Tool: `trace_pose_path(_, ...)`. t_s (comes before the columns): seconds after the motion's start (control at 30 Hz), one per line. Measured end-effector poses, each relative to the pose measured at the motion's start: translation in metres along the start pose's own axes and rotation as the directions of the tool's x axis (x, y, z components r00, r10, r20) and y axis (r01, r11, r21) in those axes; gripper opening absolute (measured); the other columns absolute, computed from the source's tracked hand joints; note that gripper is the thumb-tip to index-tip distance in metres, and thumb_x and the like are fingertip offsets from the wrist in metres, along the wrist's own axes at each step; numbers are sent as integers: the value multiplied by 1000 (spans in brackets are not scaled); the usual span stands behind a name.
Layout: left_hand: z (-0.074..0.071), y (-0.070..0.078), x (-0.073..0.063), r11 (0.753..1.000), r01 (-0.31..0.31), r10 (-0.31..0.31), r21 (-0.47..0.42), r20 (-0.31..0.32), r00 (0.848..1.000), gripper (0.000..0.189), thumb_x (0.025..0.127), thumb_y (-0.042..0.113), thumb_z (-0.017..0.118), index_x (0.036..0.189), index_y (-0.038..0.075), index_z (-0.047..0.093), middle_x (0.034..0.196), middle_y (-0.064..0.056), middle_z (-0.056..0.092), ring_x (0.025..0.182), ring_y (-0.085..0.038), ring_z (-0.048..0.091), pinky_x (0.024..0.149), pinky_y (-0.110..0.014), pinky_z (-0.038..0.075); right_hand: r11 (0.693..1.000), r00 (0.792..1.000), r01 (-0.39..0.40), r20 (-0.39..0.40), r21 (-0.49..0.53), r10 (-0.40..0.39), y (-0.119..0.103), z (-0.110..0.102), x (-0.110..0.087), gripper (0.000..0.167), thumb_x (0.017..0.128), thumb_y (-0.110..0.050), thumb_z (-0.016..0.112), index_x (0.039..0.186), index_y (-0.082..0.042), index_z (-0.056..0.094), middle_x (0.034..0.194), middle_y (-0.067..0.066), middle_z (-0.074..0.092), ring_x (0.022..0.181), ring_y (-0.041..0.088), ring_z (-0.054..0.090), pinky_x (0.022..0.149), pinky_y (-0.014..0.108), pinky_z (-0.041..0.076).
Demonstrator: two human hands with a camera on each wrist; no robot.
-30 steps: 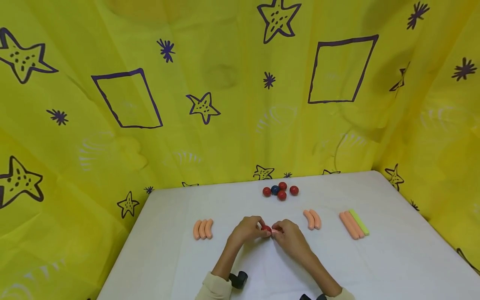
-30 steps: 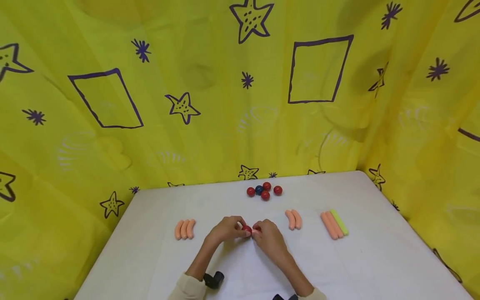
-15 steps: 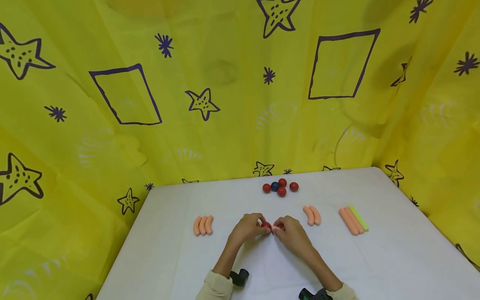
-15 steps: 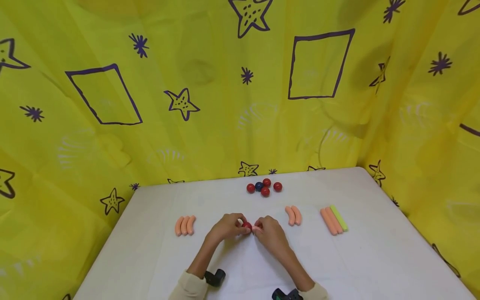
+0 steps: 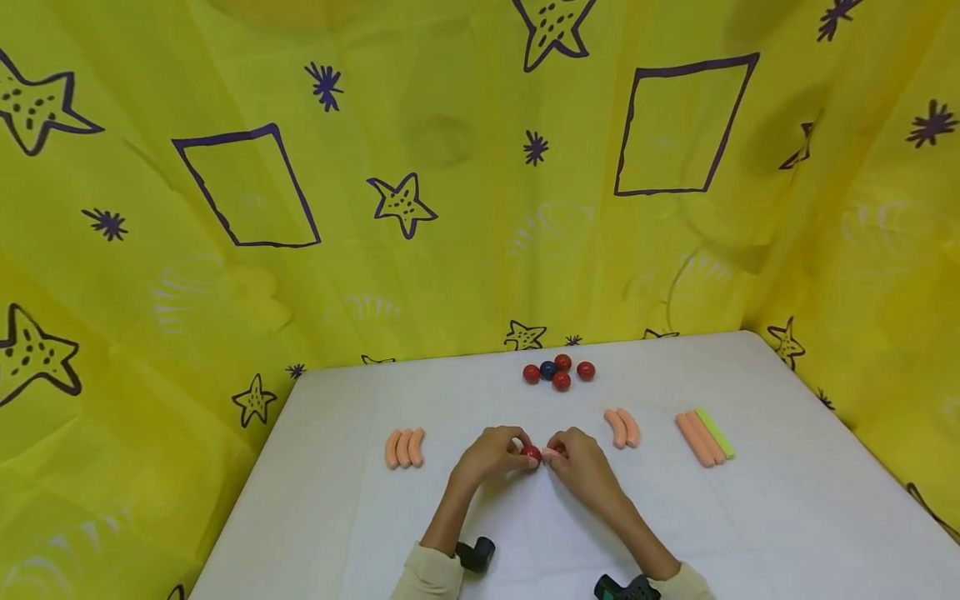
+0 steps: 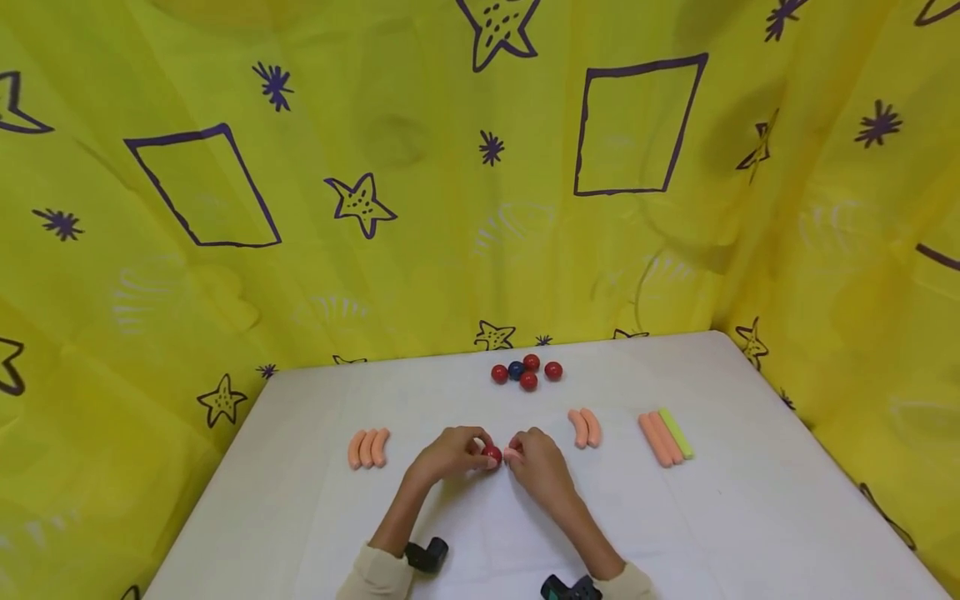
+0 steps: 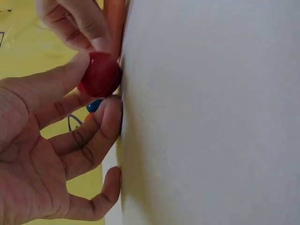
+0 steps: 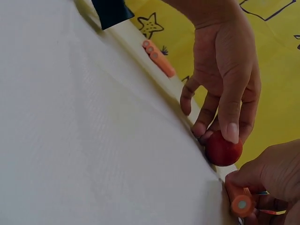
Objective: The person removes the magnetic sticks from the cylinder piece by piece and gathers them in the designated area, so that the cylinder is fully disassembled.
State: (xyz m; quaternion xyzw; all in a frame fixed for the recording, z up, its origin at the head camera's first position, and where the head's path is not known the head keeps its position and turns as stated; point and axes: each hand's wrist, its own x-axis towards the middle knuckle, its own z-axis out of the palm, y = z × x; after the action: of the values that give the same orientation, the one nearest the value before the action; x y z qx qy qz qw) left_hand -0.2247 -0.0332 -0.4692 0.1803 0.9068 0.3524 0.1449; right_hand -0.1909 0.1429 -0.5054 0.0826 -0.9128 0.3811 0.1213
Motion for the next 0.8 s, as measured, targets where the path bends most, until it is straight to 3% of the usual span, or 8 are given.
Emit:
trace_pose_path(0.2, -1, -6, 0, 1000, 11, -10, -22, 8, 1000, 19, 86, 25, 76, 98, 11, 69, 79, -3, 64, 70, -14, 53, 59, -26, 41, 998, 997, 48, -59, -39, -50, 1, 1, 0, 7, 82, -8, 76, 80, -8, 68, 72, -2, 55, 67, 7, 46, 62, 23, 42)
trace_pose_path(0.33, -3, -7, 2, 999, 26, -27, -33, -28, 999, 22, 87, 24, 74, 101, 9, 68, 75, -3, 61, 65, -14, 52, 56, -26, 40, 999, 999, 20, -41, -29, -21, 1, -1, 3, 8, 83, -10, 75, 81, -7, 69, 71, -2, 56, 65, 6, 47, 59, 21, 42)
trace_pose_path(0.5, -8, -9, 13, 997, 68, -70, -49, -53, 996, 24, 88, 27, 72, 104, 9, 67, 75, -2, 60, 65, -14, 53, 56, -26, 41, 997, 997, -73, 38, 13, 73, 1, -8, 8, 11, 88, -15, 72, 85, -5, 68, 59, -5, 56, 53, 5, 48, 52, 20, 39)
trace_pose_path(0.63, -11, -15, 24, 993, 106, -109, -51, -57, 992, 26, 89, 30, 71, 105, 10, 67, 75, -2, 62, 65, -14, 56, 58, -26, 42, 993, 983, -120, 140, -5, 119, 1, -15, 6, 16, 92, -19, 68, 93, -3, 66, 48, -6, 52, 49, 8, 44, 48, 21, 34)
trace_pose_path(0.8, -14, -18, 35, 988, 142, -147, -63, -80, 986, 30, 89, 31, 71, 108, 8, 67, 77, -3, 63, 67, -14, 56, 60, -27, 43, 986, 964, -168, 206, -17, 168, 1, -20, 4, 20, 93, -21, 66, 101, -3, 65, 49, -4, 51, 45, 8, 37, 46, 21, 29)
